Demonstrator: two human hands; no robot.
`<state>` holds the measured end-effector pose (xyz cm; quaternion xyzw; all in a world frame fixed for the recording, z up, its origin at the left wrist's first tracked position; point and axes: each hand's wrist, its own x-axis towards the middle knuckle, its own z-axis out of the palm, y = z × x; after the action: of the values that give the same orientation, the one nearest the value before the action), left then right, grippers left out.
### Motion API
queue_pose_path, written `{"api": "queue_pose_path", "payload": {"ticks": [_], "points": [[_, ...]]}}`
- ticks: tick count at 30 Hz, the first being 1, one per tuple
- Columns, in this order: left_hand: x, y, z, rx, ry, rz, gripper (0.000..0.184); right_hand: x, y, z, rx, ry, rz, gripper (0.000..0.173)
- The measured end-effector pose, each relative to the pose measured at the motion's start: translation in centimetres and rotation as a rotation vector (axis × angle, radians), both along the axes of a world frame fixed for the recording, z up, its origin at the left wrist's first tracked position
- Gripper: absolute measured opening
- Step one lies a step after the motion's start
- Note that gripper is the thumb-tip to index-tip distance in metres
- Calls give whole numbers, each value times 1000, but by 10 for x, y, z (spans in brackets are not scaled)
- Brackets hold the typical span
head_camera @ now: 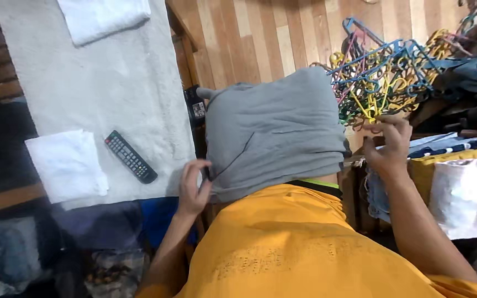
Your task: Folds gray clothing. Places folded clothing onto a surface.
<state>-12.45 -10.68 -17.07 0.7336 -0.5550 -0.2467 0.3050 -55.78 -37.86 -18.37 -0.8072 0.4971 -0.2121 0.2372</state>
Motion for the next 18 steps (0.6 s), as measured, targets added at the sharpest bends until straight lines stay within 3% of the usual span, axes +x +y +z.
{"api": "queue_pose_path", "payload": {"ticks": [4, 7, 10, 14, 18], "points": [[3, -116, 19, 313, 341, 275, 67, 56, -75, 19, 253, -110, 160, 47], [14, -185, 11, 489, 572, 354, 68, 102, -133, 15, 565, -175, 273, 59], [31, -227, 5, 397, 657, 422, 55, 122, -171, 5, 786, -132, 292, 63], [60, -249, 21, 290, 738, 492, 51, 102, -201, 4, 705, 109, 346, 37], [88, -243, 34, 112, 627, 337, 34, 51, -186, 16, 258, 307, 272, 16]]}}
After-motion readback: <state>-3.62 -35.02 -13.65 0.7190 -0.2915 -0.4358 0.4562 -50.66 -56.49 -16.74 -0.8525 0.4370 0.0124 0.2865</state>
